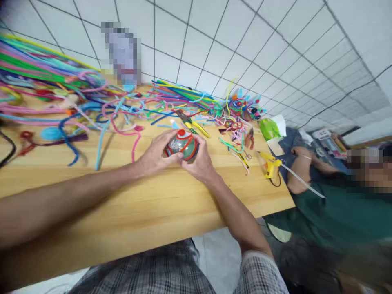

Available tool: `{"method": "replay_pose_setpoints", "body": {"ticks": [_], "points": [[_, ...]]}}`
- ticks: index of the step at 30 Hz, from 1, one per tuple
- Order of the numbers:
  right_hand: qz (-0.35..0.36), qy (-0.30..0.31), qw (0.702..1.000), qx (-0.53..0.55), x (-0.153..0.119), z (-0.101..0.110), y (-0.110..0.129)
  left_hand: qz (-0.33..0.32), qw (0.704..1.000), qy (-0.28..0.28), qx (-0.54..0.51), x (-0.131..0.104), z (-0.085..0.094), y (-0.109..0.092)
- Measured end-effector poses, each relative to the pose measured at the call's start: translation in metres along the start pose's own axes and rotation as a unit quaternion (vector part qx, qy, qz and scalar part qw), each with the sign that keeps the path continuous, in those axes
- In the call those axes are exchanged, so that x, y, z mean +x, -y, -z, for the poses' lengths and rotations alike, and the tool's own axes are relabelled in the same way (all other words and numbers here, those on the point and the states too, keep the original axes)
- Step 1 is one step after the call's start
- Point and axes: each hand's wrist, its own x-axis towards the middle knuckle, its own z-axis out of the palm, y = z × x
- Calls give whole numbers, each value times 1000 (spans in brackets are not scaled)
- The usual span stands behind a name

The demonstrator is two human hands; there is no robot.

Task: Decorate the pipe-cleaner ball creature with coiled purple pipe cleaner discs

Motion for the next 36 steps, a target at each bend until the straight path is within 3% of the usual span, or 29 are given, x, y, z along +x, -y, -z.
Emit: {"method": "replay_pose_setpoints", "body": {"ticks": [12, 22, 31, 36], "points": [[-52, 12, 998, 34, -1, 4, 9, -19, 999, 12, -32, 3, 2, -1], [30, 27, 995, -95, -5, 11, 16, 22, 997, 7, -69, 1, 7, -15], [75, 51, 985, -147, -5, 13, 19, 69, 992, 0, -108, -1, 8, -22], [111, 33, 976, -187, -15, 4, 27, 33, 994, -25, -101, -2, 7, -27]]}}
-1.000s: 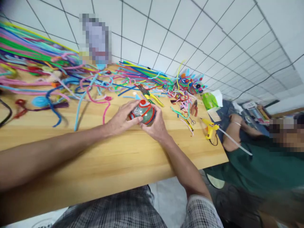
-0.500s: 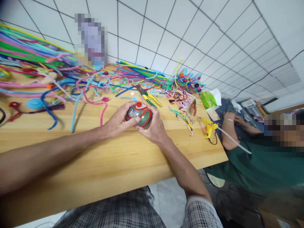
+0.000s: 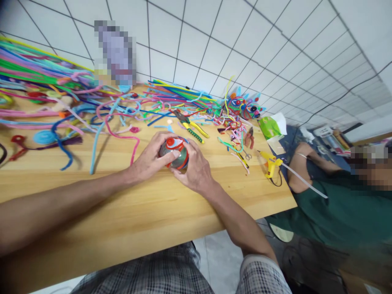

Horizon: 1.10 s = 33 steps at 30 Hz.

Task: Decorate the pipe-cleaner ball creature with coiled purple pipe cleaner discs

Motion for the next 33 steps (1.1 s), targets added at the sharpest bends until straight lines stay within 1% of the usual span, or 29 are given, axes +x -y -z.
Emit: {"method": "replay_pose_setpoints", "body": {"ticks": [3, 6, 13, 19, 24, 30, 33], "points": [[4, -11, 1000, -15, -6, -4, 9, -16, 1000, -8, 6, -2, 0, -3], [14, -21, 1000, -6, -8, -6, 14, -15, 1000, -16, 9, -4, 1, -5], [4, -54, 998, 45, -8, -7, 16, -10, 1000, -16, 12, -5, 1, -7], [-18, -34, 998, 46, -9, -8, 18, 2, 1000, -12, 24, -4, 2, -11], [-22, -43, 998, 42, -10, -10, 19, 5, 1000, -16, 20, -3, 1, -14], [-1, -56, 997, 44, -9, -11, 18, -4, 1000, -8, 15, -2, 2, -13], [-2, -50, 998, 38, -8, -9, 19, -10, 1000, -9, 15, -1, 2, -12]]}}
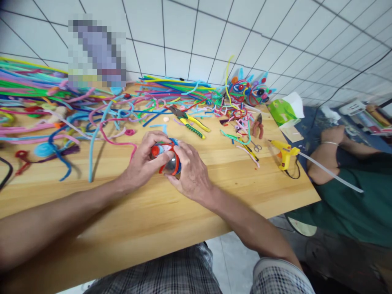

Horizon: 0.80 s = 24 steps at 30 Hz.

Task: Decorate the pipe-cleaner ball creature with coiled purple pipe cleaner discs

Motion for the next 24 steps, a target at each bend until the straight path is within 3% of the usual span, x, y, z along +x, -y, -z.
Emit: {"method": "replay_pose_setpoints", "body": {"ticks": [7, 15, 24], "points": [[-3, 13, 1000, -27, 2, 4, 2, -2, 1000, 11, 3, 2, 2, 1], [-16, 13, 999, -31, 4, 5, -3, -5, 996, 87, -8, 6, 11, 9], [-33, 23, 999, -5, 0, 4, -6, -5, 996, 87, 0, 7, 9, 13]]}}
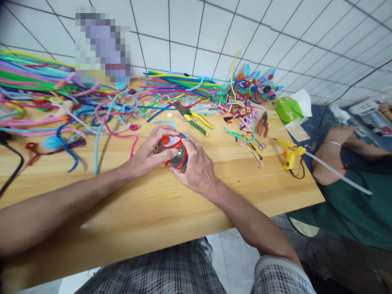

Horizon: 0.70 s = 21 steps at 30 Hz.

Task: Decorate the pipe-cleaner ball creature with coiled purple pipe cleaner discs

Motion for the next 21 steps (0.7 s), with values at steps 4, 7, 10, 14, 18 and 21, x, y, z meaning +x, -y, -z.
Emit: {"method": "replay_pose_setpoints", "body": {"ticks": [4, 7, 10, 14, 18, 21], "points": [[6, 4, 1000, -9, -1, 0, 0, -3, 1000, -14, -2, -1, -3, 0], [10, 5, 1000, -19, -1, 0, 1, -3, 1000, -21, -5, -1, -4, 0], [18, 2, 999, -31, -1, -1, 1, 1, 1000, -22, -17, -1, -4, 0], [15, -2, 999, -32, 0, -1, 0, 5, 999, -23, -28, 0, -3, 0], [6, 8, 1000, -13, 0, -1, -3, 17, 999, -23, -23, 1, -3, -1], [18, 2, 1000, -23, -1, -1, -4, 11, 999, -20, -25, 1, -3, -2]]}}
